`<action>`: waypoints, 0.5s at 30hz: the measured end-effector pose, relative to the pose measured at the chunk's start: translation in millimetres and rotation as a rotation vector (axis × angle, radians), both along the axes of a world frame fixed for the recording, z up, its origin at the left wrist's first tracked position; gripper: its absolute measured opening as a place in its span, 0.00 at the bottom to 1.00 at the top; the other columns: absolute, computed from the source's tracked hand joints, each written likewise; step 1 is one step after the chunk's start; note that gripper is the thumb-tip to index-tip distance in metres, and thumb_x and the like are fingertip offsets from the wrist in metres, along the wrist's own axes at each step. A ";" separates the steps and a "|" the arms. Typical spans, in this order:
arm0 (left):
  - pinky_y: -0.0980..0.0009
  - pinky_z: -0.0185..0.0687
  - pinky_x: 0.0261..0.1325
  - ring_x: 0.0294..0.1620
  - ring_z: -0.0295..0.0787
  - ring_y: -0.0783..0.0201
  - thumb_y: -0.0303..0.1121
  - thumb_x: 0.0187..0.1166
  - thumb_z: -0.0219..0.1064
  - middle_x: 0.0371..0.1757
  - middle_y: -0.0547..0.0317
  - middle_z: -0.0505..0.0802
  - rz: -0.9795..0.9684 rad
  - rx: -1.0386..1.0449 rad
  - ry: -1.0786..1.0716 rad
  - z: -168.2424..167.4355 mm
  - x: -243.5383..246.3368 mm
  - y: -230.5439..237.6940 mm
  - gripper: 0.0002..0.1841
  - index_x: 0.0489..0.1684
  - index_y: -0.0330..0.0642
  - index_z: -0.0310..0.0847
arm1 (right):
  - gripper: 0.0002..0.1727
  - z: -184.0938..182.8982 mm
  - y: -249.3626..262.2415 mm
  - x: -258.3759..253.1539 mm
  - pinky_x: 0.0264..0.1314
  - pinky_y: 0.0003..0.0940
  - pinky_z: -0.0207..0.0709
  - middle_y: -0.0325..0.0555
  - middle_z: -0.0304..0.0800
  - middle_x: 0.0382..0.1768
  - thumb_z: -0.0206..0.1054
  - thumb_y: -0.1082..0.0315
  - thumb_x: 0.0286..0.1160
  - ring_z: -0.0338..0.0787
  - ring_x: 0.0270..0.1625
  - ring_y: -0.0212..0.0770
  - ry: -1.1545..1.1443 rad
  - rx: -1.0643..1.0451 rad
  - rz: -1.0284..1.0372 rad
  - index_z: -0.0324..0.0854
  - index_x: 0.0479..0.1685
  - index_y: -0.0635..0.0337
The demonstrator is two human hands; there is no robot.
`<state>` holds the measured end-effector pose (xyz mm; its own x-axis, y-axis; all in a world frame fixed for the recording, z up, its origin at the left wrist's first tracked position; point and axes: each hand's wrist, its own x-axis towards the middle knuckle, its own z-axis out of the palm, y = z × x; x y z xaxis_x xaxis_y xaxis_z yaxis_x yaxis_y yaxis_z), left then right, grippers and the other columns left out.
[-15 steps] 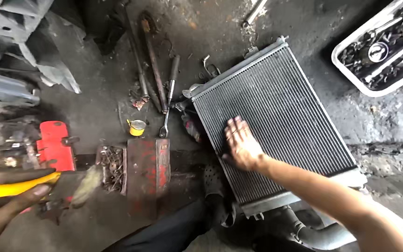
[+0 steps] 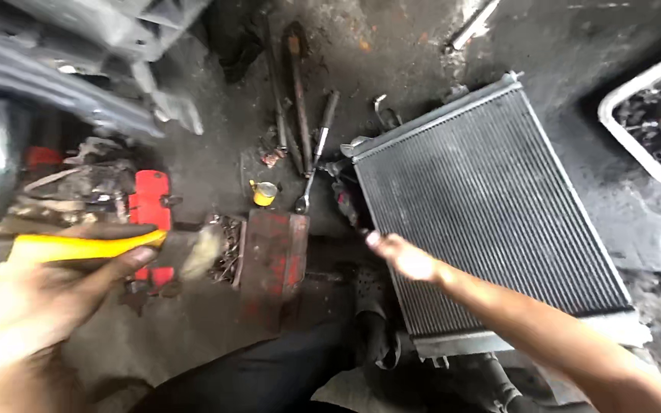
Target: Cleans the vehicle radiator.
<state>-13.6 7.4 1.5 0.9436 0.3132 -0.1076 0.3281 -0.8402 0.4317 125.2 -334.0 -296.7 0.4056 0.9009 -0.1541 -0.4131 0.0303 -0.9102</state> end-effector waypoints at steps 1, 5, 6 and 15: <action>0.75 0.89 0.53 0.47 0.92 0.76 0.46 0.74 0.75 0.52 0.66 0.95 -0.003 0.012 -0.024 2.1 -2.1 0.5 0.21 0.60 0.44 0.86 | 0.43 4.2 -3.0 10.6 0.81 0.39 0.74 0.58 0.83 0.72 0.23 0.45 0.94 0.83 0.76 0.42 0.334 0.163 -0.036 0.71 0.77 0.73; 0.83 0.88 0.44 0.39 0.90 0.84 0.49 0.73 0.76 0.48 0.75 0.95 0.018 0.001 -0.075 3.0 -2.4 -10.7 0.20 0.60 0.55 0.86 | 0.71 8.2 -29.7 52.4 0.85 0.52 0.70 0.69 0.80 0.75 0.13 0.15 0.65 0.79 0.80 0.59 0.960 0.537 -0.059 0.70 0.78 0.73; 0.84 0.87 0.42 0.38 0.90 0.84 0.49 0.73 0.76 0.48 0.76 0.95 0.023 -0.005 -0.082 3.3 -4.6 -11.1 0.20 0.60 0.55 0.86 | 0.73 10.9 -34.9 55.8 0.86 0.54 0.69 0.70 0.78 0.76 0.14 0.13 0.62 0.78 0.81 0.61 0.968 0.569 -0.043 0.70 0.79 0.73; 0.86 0.86 0.53 0.45 0.89 0.88 0.39 0.74 0.75 0.51 0.77 0.93 -0.036 0.054 -0.234 22.3 19.2 -44.2 0.18 0.60 0.46 0.84 | 0.43 -1.1 -56.9 117.0 0.89 0.60 0.56 0.63 0.67 0.86 0.52 0.37 0.86 0.62 0.91 0.59 -1.108 -0.724 0.127 0.67 0.84 0.68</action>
<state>5.6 -36.9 23.8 0.9516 0.2780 0.1313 0.1937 -0.8737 0.4462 242.1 -390.9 -297.8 0.5469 0.7968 -0.2571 0.5881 -0.5841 -0.5594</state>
